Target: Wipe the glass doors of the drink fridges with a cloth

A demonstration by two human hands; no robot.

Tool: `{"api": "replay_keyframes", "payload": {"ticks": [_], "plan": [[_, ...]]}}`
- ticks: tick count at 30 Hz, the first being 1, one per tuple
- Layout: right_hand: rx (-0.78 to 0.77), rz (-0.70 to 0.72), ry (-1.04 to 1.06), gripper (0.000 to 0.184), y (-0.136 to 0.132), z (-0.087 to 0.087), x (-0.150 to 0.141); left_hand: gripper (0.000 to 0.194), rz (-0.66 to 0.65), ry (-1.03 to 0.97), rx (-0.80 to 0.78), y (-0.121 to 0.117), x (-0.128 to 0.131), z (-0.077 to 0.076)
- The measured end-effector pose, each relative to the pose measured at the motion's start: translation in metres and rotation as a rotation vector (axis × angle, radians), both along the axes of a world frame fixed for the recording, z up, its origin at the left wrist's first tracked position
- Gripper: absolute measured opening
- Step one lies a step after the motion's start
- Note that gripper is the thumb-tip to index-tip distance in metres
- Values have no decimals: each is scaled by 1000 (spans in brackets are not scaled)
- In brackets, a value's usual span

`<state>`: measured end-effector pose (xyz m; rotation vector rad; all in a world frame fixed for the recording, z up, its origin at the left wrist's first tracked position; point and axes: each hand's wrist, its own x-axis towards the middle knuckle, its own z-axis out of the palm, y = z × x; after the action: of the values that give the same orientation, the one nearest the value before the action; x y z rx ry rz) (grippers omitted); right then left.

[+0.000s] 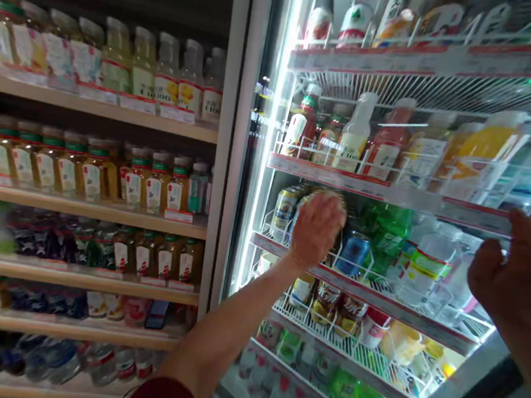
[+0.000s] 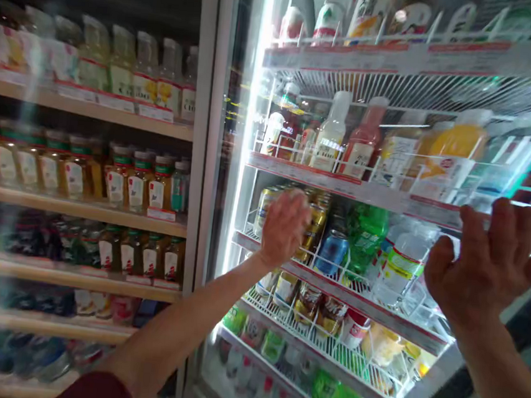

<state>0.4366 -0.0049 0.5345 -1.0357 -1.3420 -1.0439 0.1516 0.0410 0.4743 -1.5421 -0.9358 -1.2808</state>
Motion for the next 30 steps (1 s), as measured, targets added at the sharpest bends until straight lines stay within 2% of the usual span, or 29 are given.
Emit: {"api": "replay_keyframes", "payload": {"ticks": [2,3,4,6,7,8,9,12,13,14,16,17,18,21,22,23,26,27,28,30], "plan": [[-34,28,-22,57,-3,0,6,47,-53,291,28,0,3,-2],[-40,30,-23,58,-3,-2,7,47,-50,275,53,1,-1,-1],[-32,18,-13,57,-3,-4,7,47,-39,166,85,2,-7,1],[-25,0,-5,57,-3,-11,6,50,-14,-213,137,4,-21,6],[-24,-7,-2,58,-2,-14,5,51,-16,-322,152,5,-26,7],[-24,-11,2,58,-2,-16,5,52,-30,-343,154,6,-30,7],[-22,-15,10,58,-1,-18,5,53,-55,-257,149,5,-31,4],[-14,-25,26,56,0,-20,7,56,-116,176,119,3,-36,-9],[-9,-27,25,55,0,-21,7,56,-110,183,124,2,-40,-13],[-3,-30,24,55,0,-21,8,56,-91,92,136,2,-45,-18],[-4,-37,28,54,0,-20,8,56,-51,-199,160,2,-54,-26],[-4,-42,30,53,0,-20,8,56,-44,-277,160,2,-56,-30],[-4,-47,34,52,0,-21,8,56,-48,-256,145,1,-57,-35],[8,-47,43,49,0,-21,6,56,-96,161,72,0,-55,-48],[11,-47,48,48,0,-21,6,56,-101,225,59,0,-56,-50],[10,-48,55,48,0,-22,6,56,-95,191,59,0,-58,-51],[34,-57,47,47,3,-23,6,56,-64,-205,109,2,-61,-50],[42,-61,37,47,4,-23,7,56,-72,-246,110,1,-59,-49],[54,-67,21,47,5,-23,9,55,-97,-195,101,1,-54,-50],[78,-84,-9,47,8,-24,12,52,-166,95,61,-2,-43,-51]]}}
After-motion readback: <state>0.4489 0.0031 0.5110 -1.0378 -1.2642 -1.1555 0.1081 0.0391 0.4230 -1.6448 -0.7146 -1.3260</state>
